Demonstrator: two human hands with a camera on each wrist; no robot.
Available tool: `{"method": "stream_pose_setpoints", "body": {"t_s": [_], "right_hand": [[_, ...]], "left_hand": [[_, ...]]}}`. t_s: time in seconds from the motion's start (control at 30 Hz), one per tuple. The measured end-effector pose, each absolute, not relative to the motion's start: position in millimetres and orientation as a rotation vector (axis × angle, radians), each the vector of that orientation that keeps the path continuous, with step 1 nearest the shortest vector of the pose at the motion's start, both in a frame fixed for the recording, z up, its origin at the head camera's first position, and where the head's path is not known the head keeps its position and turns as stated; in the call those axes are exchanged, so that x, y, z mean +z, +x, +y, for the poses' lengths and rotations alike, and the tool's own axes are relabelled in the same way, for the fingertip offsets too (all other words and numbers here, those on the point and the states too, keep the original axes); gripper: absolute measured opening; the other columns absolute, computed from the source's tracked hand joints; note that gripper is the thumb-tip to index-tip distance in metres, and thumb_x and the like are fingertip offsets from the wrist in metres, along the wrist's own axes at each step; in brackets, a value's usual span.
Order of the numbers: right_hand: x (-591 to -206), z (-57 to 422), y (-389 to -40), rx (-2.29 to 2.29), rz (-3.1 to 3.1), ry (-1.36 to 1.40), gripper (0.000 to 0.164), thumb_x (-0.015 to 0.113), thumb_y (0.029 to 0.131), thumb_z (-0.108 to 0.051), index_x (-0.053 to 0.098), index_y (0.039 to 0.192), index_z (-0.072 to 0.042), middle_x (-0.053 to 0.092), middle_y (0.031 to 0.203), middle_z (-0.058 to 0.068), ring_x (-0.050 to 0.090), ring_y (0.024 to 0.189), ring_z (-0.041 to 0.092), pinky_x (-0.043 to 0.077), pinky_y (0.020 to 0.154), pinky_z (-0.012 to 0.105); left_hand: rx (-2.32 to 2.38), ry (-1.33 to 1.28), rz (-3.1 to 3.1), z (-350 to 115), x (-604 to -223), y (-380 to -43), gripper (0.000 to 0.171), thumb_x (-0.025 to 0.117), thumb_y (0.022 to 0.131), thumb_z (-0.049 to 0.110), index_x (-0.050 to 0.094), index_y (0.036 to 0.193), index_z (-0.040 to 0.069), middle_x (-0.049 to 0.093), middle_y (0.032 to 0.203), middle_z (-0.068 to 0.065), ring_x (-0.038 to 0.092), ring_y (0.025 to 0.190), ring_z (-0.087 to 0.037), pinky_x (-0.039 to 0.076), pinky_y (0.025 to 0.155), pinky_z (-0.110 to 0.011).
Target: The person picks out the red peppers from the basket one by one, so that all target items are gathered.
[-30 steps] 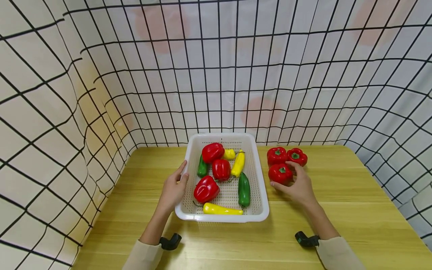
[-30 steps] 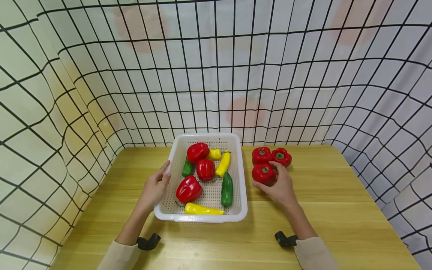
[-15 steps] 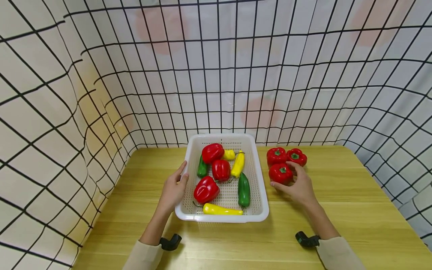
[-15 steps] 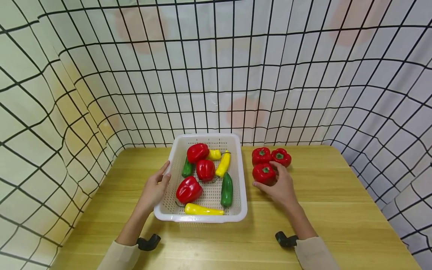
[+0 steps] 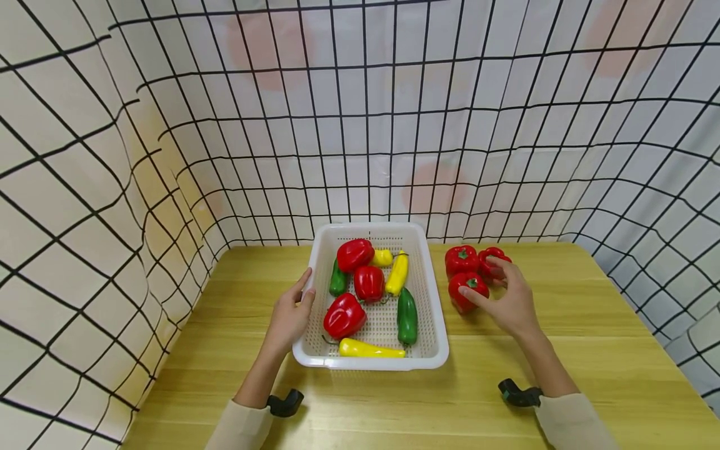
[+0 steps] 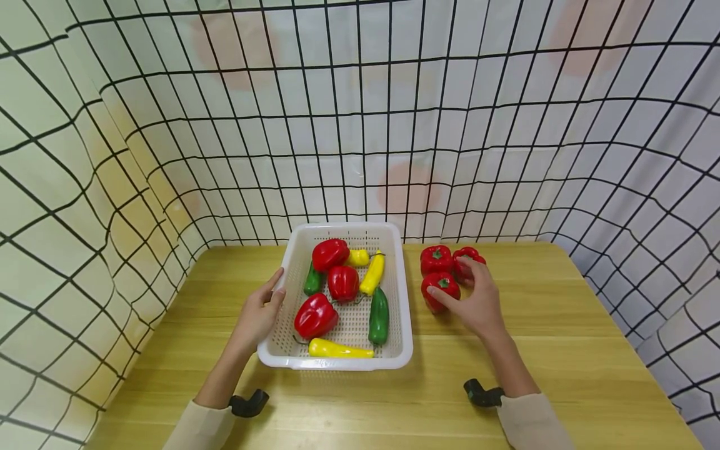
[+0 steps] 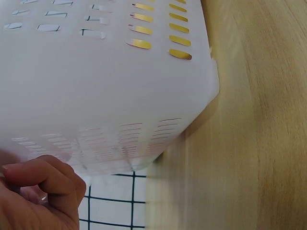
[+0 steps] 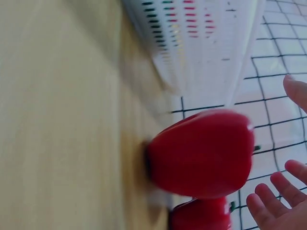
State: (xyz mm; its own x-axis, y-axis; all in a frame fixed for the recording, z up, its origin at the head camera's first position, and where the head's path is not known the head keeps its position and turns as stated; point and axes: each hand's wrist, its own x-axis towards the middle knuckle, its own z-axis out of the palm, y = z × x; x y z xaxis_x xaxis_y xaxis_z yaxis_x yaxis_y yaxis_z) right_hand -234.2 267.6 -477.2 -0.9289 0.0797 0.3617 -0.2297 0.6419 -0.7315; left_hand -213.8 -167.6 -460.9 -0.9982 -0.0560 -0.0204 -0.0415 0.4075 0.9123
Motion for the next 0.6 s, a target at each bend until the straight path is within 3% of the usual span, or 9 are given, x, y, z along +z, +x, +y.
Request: {"method": "stream_pose_setpoints", "body": {"t_s": [0.07,0.1,0.23,0.33,0.6], "right_hand": [[-471.0,265.7,-233.6,1.2,-2.488,0.127,0.081,0.087,0.083,-0.039,0.048,0.147,-0.007,0.053,0.144,0.016,0.054,0.127,0.035,0.042,0.095,0.004],[-468.1,264.1,-233.5,1.211,-2.483,0.134,0.081,0.087,0.083,-0.039,0.049,0.147,-0.008,0.052,0.145,0.015,0.053,0.128,0.034,0.043,0.097,0.007],[-457.5,254.1,-233.7,1.237,-2.483,0.161,0.08,0.085,0.084,-0.039,0.048,0.148,-0.008,0.051,0.145,0.016,0.053,0.128,0.036,0.054,0.107,0.039],[-451.4,244.7,-234.0,1.286,-2.491,0.183,0.08,0.084,0.086,-0.038,0.046,0.149,-0.007,0.051,0.143,0.019,0.053,0.128,0.04,0.051,0.106,0.061],[-437.4,219.2,-239.5,1.378,-2.536,0.288,0.081,0.084,0.085,-0.041,0.045,0.15,-0.014,0.049,0.147,0.018,0.055,0.131,0.044,0.052,0.105,0.06]], "left_hand": [[-1.704,0.094,-2.627,-167.7,-461.2,-214.3,0.052,0.053,0.108,0.033,0.039,0.158,0.04,0.062,0.135,-0.024,0.073,0.099,-0.035,0.066,0.068,-0.043],[-1.705,0.097,-2.627,-167.8,-461.3,-214.5,0.052,0.053,0.108,0.033,0.039,0.158,0.041,0.062,0.135,-0.024,0.073,0.099,-0.035,0.066,0.068,-0.043],[-1.706,0.104,-2.629,-168.5,-462.0,-214.7,0.053,0.053,0.108,0.033,0.039,0.158,0.04,0.062,0.135,-0.023,0.072,0.099,-0.035,0.066,0.069,-0.043],[-1.706,0.098,-2.632,-168.4,-462.3,-214.5,0.053,0.053,0.108,0.032,0.039,0.159,0.039,0.062,0.135,-0.023,0.072,0.099,-0.035,0.066,0.069,-0.044],[-1.704,0.099,-2.632,-168.4,-462.8,-215.3,0.053,0.053,0.108,0.033,0.039,0.158,0.04,0.063,0.132,-0.023,0.073,0.098,-0.034,0.066,0.068,-0.043]]}}
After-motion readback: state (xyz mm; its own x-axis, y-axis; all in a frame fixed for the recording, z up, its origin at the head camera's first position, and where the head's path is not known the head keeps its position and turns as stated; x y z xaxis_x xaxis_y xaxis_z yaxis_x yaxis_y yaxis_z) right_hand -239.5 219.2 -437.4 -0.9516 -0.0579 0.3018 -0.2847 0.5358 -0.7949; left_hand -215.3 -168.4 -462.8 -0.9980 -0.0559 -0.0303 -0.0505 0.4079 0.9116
